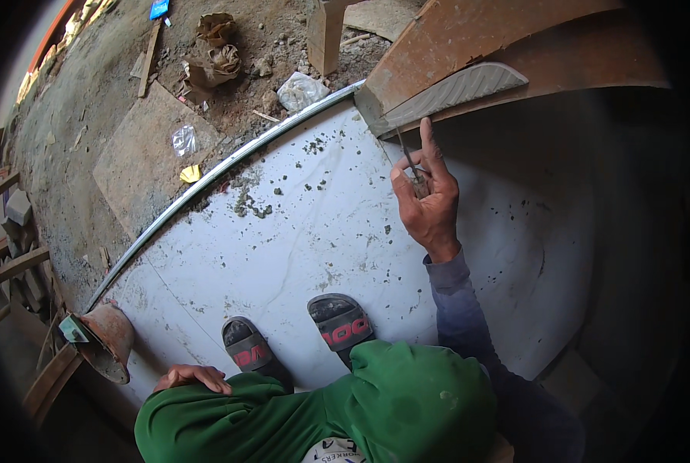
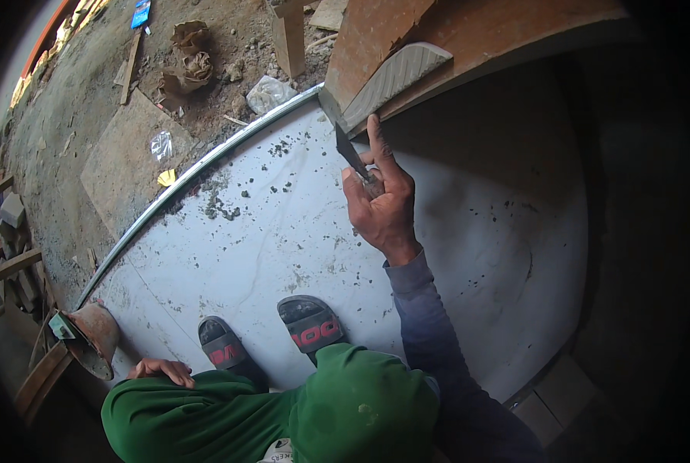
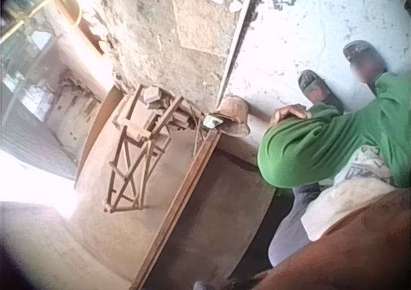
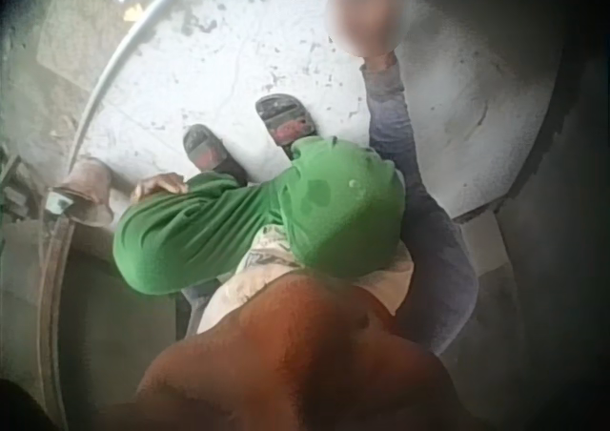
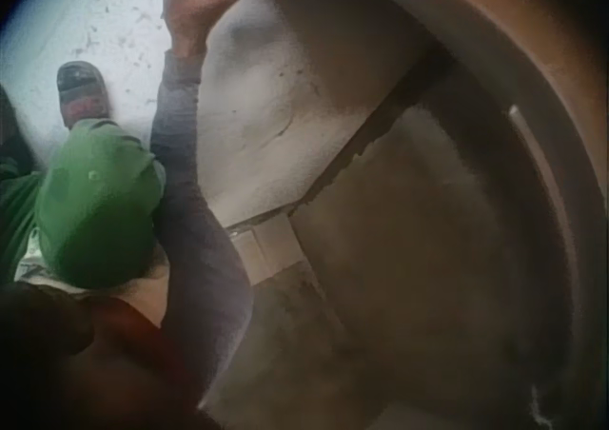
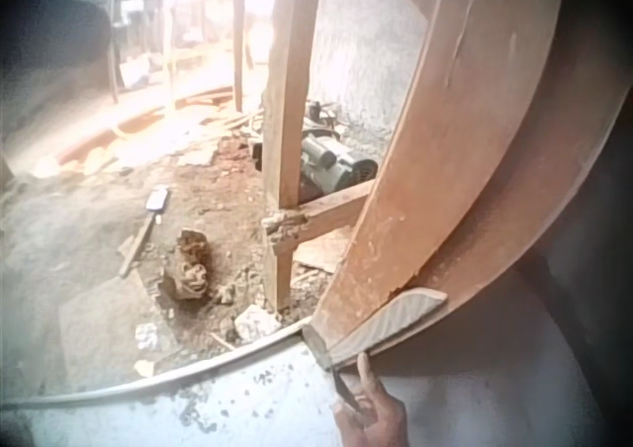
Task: The person applies mortar from a bucket onto a plastic spreader using a small trowel and then smooths the mortar into a gap along a door frame and wall.
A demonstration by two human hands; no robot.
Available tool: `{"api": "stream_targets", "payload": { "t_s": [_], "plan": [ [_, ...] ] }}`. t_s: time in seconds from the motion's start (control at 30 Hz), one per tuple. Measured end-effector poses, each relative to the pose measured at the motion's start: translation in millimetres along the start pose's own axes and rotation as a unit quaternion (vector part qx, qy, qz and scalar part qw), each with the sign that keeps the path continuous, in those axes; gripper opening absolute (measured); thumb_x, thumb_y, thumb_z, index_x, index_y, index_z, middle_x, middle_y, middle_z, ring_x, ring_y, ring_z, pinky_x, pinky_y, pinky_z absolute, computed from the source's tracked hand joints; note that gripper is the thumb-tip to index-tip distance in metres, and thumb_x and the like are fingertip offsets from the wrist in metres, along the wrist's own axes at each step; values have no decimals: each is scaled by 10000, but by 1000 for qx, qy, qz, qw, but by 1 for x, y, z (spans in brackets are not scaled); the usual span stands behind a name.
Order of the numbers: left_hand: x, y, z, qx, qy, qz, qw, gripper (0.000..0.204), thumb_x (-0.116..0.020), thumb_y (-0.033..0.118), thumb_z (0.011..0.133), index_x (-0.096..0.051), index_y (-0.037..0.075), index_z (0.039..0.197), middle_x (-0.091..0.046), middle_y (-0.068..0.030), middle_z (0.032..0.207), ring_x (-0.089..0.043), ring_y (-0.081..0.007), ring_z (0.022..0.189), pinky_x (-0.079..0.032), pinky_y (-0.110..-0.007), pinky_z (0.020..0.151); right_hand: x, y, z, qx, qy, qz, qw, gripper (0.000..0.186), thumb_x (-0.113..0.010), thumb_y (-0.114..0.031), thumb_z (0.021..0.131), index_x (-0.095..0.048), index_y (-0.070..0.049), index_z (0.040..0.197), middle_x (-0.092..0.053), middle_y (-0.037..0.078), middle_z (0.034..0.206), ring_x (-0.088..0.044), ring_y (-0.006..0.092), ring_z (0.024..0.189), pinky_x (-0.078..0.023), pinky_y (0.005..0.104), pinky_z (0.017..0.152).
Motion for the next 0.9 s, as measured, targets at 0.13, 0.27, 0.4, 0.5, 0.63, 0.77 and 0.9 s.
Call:
{"api": "stream_targets", "payload": {
  "t_s": [0.13,0.27,0.4,0.5,0.63,0.77,0.9],
  "plan": [
    [4,8,8,19,108,67,992,699,-339,503,1081,-716,-84,1057,-764,-259,1008,-717,-339,1019,-458,-453,1061,11,-3,-15,13,49,-20,999,562,-685,-33,925,-570,57,1468,-659,70,875,-590,103,699,-515,268,650],
    [21,1,14,30,224,104,969,526,-483,411,1068,-704,-65,1095,-767,-198,916,-734,-275,920,-487,-374,1000,-5,33,-53,-75,5,-80,994,381,-707,-71,896,-662,65,1249,-697,164,854,-694,269,717,-557,395,682],
    [28,19,31,79,292,234,924,380,-609,326,1049,-717,-34,1104,-765,-134,890,-711,-212,939,-466,-349,1005,-48,48,-97,-118,-56,-96,987,399,-684,-37,869,-662,63,1254,-721,233,908,-729,381,782,-571,442,710],
    [32,26,80,102,257,276,920,344,-656,305,1057,-733,-20,1142,-779,-117,924,-704,-177,994,-448,-389,1065,-69,33,-115,-125,-55,-49,989,406,-670,-22,863,-671,60,1261,-723,252,970,-735,401,833,-575,452,739],
    [13,31,144,127,168,420,883,357,-621,301,1085,-727,-23,1190,-786,-108,967,-712,-190,1029,-512,-397,995,-94,25,-117,-85,-93,-22,992,393,-664,-52,875,-677,56,1253,-730,242,1003,-730,424,855,-578,462,752],
    [-7,35,156,119,109,496,853,365,-625,305,1085,-721,-18,1227,-783,-106,1016,-723,-211,1023,-556,-401,933,-87,57,-95,-112,-26,-110,987,301,-671,-67,881,-667,23,1169,-727,247,928,-719,450,824,-568,499,725],
    [-2,22,153,119,104,484,861,373,-624,319,1084,-721,-9,1233,-784,-113,1035,-727,-228,1026,-560,-402,934,-38,53,-58,4,28,-172,985,308,-675,-37,912,-721,20,1212,-706,187,986,-721,383,843,-569,435,720]
  ]
}}
Point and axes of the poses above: each hand's wrist, its own z-axis towards the middle knuckle, its own x-axis out of the back of the hand, y = z × x, the point moved 7 cm from there along z, towards the middle knuckle
